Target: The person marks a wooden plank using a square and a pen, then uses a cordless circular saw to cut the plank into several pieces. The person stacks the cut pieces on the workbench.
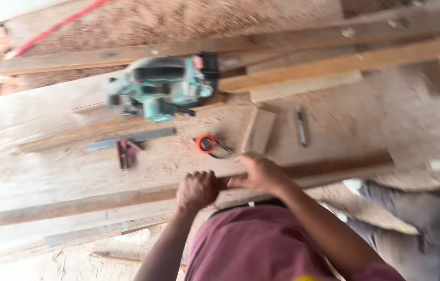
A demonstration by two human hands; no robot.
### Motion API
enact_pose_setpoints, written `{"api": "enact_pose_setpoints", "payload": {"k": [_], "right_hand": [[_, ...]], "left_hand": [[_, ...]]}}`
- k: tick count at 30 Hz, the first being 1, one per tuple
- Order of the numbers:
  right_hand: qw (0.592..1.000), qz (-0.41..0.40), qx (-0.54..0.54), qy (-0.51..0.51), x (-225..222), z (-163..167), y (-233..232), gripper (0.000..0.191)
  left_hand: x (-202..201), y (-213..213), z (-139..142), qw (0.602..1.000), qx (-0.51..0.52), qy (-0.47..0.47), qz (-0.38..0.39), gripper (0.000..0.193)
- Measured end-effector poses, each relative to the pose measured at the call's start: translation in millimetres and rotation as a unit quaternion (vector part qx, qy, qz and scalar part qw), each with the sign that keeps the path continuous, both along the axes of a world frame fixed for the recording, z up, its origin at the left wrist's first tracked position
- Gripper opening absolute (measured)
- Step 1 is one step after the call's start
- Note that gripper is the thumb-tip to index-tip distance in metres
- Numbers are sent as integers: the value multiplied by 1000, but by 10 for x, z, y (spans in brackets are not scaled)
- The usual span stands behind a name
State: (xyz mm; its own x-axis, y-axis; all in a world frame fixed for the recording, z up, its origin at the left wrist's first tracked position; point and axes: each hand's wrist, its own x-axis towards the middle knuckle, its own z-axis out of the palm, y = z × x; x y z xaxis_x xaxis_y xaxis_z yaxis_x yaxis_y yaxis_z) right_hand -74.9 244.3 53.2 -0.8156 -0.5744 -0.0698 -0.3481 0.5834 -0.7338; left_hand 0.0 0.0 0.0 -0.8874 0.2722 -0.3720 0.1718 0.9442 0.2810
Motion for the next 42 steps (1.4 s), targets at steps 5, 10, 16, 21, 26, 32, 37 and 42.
{"api": "enact_pose_setpoints", "payload": {"k": [5,10,16,21,26,32,37,42], "right_hand": [[883,-237,375,-155,-1010,107,-324,118],[889,-280,359,58,-1279,-165,-616,126],[933,-239,-14,270,-1201,-217,1000,37],[722,-572,-291,258,-324,-156,2954,72],[766,-636,-79,41,501,-983,2409,37],[930,-325,56,160,-84,-1149,1326,75],[906,-346,114,218,-119,-1093,1357,102],[887,-347,228,204,398,-1120,1535,117]], "left_hand": [[161,-172,109,999,5,-36,-23,72],[-128,-61,-84,998,1,-60,-17,101],[-406,189,-336,999,-31,-10,-22,92],[-809,367,-349,997,-70,-39,-14,81],[-1028,408,-325,999,-10,17,27,71],[-991,520,-474,991,42,127,12,68],[-1009,669,-557,990,56,126,16,69],[-849,768,-590,992,41,120,7,68]]}}
